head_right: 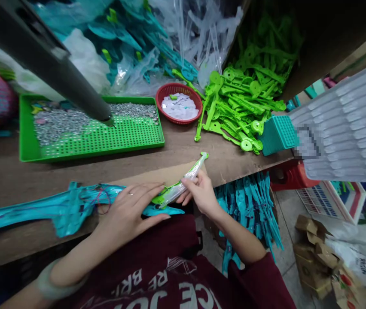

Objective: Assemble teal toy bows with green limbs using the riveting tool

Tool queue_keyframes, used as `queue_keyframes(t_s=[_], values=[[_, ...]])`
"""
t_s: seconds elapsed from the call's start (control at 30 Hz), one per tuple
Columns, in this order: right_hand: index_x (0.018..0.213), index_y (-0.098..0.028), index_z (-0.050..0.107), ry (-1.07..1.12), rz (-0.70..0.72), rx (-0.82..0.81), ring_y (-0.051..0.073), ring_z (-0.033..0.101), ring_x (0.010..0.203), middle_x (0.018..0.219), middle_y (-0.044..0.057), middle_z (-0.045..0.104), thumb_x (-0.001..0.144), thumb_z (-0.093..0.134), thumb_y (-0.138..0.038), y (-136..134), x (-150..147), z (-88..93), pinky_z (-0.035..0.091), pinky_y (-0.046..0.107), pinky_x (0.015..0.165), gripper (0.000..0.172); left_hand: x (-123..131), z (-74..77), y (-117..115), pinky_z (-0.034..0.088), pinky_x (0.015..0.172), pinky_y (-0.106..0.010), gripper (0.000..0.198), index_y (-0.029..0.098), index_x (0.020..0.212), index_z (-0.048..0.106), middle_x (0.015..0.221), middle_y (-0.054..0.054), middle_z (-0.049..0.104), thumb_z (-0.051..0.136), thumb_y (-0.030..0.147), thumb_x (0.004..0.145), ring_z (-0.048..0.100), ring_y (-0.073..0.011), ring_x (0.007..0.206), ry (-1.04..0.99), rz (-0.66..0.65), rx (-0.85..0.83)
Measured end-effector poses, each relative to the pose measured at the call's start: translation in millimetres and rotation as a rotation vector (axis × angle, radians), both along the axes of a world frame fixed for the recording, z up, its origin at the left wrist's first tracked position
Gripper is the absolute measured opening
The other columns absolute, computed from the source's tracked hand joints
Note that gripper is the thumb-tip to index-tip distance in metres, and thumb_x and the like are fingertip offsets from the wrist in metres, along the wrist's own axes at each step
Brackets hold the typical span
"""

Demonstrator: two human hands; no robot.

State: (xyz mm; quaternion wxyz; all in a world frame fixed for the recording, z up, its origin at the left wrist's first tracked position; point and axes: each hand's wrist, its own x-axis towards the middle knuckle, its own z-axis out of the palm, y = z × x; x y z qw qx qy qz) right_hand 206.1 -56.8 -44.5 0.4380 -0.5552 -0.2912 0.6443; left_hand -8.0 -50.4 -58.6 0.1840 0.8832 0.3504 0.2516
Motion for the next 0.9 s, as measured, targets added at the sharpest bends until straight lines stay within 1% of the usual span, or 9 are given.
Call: queue_keyframes(t_s=[0.27, 0.4, 0.47, 0.5, 0.57, 0.67, 0.77, 0.83, 0.9], values=[[0.102, -0.02, 0.049, -0.089, -0.039, -0.043, 0.011, 0.063, 0.038, 0.06, -0.006, 0.067, 0.075, 0.078, -0.05, -2, 5, -2.0, 0.046, 0.014, 0.032, 0.05, -1, -4.4, 1, 0.05, 0.098, -0.043, 0.048, 0.012, 0.127, 0.061, 0.126, -0.017, 0.072, 0.064, 0.048, 0.095, 0.068, -0.0286, 0.111, -0.067, -0.025, 0.053], [0.109, -0.022, 0.047, -0.392, -0.049, 0.005, 0.01, 0.057, 0.039, 0.066, -0.006, 0.065, 0.083, 0.072, -0.05, -11, 1, -2.7, 0.045, 0.018, 0.034, 0.046, 3, -2.4, -4, 0.049, 0.096, -0.049, 0.045, 0.021, 0.13, 0.065, 0.126, -0.02, 0.07, 0.073, 0.039, 0.089, 0.067, -0.0333, 0.11, 0.07, -0.014, 0.183], [0.121, -0.02, 0.048, -0.77, -0.112, 0.144, 0.015, 0.066, 0.06, 0.092, 0.004, 0.071, 0.082, 0.075, -0.048, -14, 2, -2.1, 0.057, 0.027, 0.051, 0.055, 4, -1.5, -6, 0.048, 0.094, -0.052, 0.045, 0.025, 0.132, 0.065, 0.126, -0.021, 0.069, 0.073, 0.035, 0.089, 0.066, -0.0357, 0.11, 0.136, -0.019, 0.247], [0.128, -0.019, 0.049, -0.982, -0.116, 0.235, 0.02, 0.071, 0.08, 0.109, 0.012, 0.07, 0.082, 0.076, -0.047, -15, 3, -2.2, 0.062, 0.035, 0.068, 0.06, 4, -1.6, -6, 0.048, 0.094, -0.052, 0.045, 0.026, 0.134, 0.064, 0.126, -0.022, 0.068, 0.071, 0.035, 0.09, 0.066, -0.0361, 0.111, 0.154, -0.026, 0.261], [0.135, -0.016, 0.054, -1.326, -0.016, 0.398, 0.033, 0.061, 0.122, 0.136, 0.022, 0.06, 0.086, 0.072, -0.044, -16, 6, -4.0, 0.054, 0.053, 0.101, 0.058, 4, -2.9, -6, 0.048, 0.093, -0.051, 0.043, 0.025, 0.135, 0.064, 0.124, -0.022, 0.068, 0.067, 0.035, 0.093, 0.065, -0.0357, 0.111, 0.157, -0.041, 0.268], [0.138, -0.013, 0.058, -1.518, 0.182, 0.515, 0.037, 0.042, 0.145, 0.151, 0.023, 0.053, 0.097, 0.056, -0.038, -13, 16, -10.6, 0.04, 0.061, 0.115, 0.048, 4, -6.9, -3, 0.047, 0.094, -0.048, 0.039, 0.026, 0.136, 0.064, 0.124, -0.021, 0.069, 0.058, 0.035, 0.098, 0.065, -0.0342, 0.111, 0.122, -0.048, 0.27], [0.134, -0.015, 0.064, -1.492, 0.247, 0.573, 0.033, 0.047, 0.143, 0.145, 0.016, 0.061, 0.099, 0.053, -0.035, 3, 40, -11.2, 0.044, 0.053, 0.113, 0.041, 3, -12.2, -1, 0.046, 0.093, -0.045, 0.04, 0.028, 0.138, 0.064, 0.124, -0.019, 0.069, 0.051, 0.04, 0.102, 0.065, -0.0322, 0.108, 0.102, -0.036, 0.279], [0.115, -0.02, 0.075, -1.48, 0.263, 0.531, 0.027, 0.063, 0.125, 0.121, 0.01, 0.076, 0.101, 0.05, -0.032, 30, 65, -1.5, 0.052, 0.042, 0.104, 0.031, 3, -16.9, 2, 0.045, 0.09, -0.043, 0.041, 0.029, 0.138, 0.064, 0.121, -0.019, 0.069, 0.048, 0.044, 0.103, 0.066, -0.0312, 0.103, 0.104, -0.029, 0.303], [0.1, -0.018, 0.077, -1.546, 0.197, 0.431, 0.022, 0.072, 0.1, 0.098, 0.008, 0.079, 0.104, 0.038, -0.028, 70, 92, 17.6, 0.057, 0.035, 0.091, 0.04, 2, -22.6, 7, 0.045, 0.088, -0.041, 0.042, 0.029, 0.137, 0.064, 0.118, -0.018, 0.07, 0.047, 0.045, 0.103, 0.065, -0.0304, 0.099, 0.103, -0.035, 0.357]])
